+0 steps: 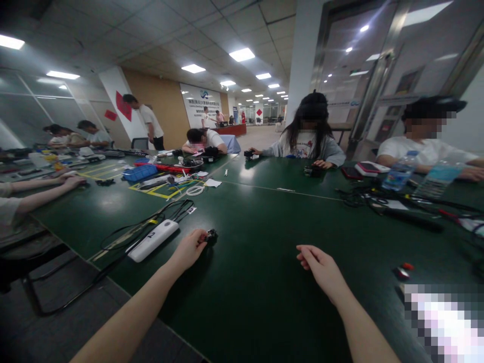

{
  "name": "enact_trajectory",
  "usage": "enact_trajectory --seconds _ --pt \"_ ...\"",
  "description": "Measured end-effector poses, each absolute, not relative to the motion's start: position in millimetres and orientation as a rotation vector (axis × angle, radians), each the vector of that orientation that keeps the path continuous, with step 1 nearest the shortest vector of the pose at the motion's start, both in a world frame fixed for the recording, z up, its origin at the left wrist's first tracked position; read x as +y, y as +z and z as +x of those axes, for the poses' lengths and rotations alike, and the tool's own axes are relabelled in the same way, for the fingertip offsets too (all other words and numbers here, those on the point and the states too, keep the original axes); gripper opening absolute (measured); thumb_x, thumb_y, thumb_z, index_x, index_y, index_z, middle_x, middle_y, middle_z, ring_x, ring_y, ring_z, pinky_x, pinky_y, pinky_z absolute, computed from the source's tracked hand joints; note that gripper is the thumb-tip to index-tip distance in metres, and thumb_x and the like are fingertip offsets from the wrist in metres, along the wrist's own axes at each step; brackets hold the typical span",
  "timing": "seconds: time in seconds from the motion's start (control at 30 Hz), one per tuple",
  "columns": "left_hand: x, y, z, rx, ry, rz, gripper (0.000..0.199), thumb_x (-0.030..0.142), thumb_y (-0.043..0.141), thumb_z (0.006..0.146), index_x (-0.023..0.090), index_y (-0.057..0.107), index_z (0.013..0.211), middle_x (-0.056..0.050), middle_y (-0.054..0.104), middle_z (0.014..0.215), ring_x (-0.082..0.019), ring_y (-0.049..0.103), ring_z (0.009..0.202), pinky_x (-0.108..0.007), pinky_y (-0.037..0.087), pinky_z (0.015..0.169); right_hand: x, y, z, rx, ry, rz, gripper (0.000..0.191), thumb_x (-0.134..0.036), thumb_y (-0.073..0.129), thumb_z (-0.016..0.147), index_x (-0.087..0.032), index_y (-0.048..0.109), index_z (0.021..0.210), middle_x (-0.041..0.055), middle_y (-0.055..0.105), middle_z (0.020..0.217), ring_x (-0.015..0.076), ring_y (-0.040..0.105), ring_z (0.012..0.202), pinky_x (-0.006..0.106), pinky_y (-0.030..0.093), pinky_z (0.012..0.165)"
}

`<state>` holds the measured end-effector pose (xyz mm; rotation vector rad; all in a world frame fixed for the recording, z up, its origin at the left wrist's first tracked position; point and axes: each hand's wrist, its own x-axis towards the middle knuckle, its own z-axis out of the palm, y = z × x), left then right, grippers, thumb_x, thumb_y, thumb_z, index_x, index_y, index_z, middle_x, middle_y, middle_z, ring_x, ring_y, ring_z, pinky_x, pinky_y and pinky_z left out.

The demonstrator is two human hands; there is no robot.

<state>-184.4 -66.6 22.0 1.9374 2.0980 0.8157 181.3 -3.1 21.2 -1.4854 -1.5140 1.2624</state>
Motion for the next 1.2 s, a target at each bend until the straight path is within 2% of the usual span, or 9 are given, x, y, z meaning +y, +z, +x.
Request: enact_trajectory --seconds 0.17,0.33,0.7,1.0,1.2 --pt "-65.9 19.1 -184.1 2.134 0.857 1.859 0.026 0.026 0.046 0.076 0.018 0.05 0.1 -0.007 0.049 0.103 -0.013 0.055 0.076 -0.028 0.045 0.073 -6.4 26.8 179.2 -1.507 1.248 -1.503 0.038 -0.046 0.049 0.071 -0.02 0.061 0.097 0.0057 0.063 0.082 0.0211 0.057 0.077 0.033 0.047 0.068" --pt "-62.1 18.0 -184.5 2.189 0.845 1.8 0.022 0.027 0.046 0.077 0.017 0.055 0.094 -0.007 0.053 0.099 -0.013 0.055 0.078 -0.027 0.044 0.075 -5.4 25.7 179.4 -1.523 1.247 -1.495 0.039 -0.046 0.049 0.071 -0.02 0.06 0.098 0.0058 0.064 0.083 0.0214 0.057 0.077 0.034 0.047 0.07" --pt "-62.8 22.0 -177.8 2.245 0.852 1.81 0.017 0.031 0.043 0.079 0.019 0.054 0.084 -0.004 0.059 0.084 -0.015 0.055 0.076 -0.026 0.042 0.068 -2.4 18.8 182.5 -1.531 1.246 -1.473 0.042 -0.048 0.049 0.071 -0.02 0.06 0.099 0.0058 0.064 0.084 0.0211 0.056 0.078 0.034 0.047 0.07" --pt "-62.8 24.0 -173.5 2.34 0.697 1.806 0.02 0.031 0.037 0.083 0.019 0.05 0.093 -0.005 0.06 0.09 -0.017 0.056 0.076 -0.027 0.04 0.064 -2.6 20.0 180.7 -1.524 1.243 -1.486 0.043 -0.049 0.049 0.07 -0.019 0.06 0.098 0.0058 0.064 0.082 0.0204 0.057 0.076 0.032 0.047 0.068" --pt "-62.0 22.6 -174.1 2.321 0.72 1.78 0.022 0.033 0.036 0.083 0.019 0.05 0.09 -0.006 0.058 0.093 -0.018 0.056 0.079 -0.028 0.04 0.067 -6.6 27.1 177.7 -1.514 1.23 -1.497 0.038 -0.046 0.049 0.07 -0.019 0.061 0.096 0.0057 0.064 0.08 0.0209 0.056 0.075 0.034 0.047 0.068"
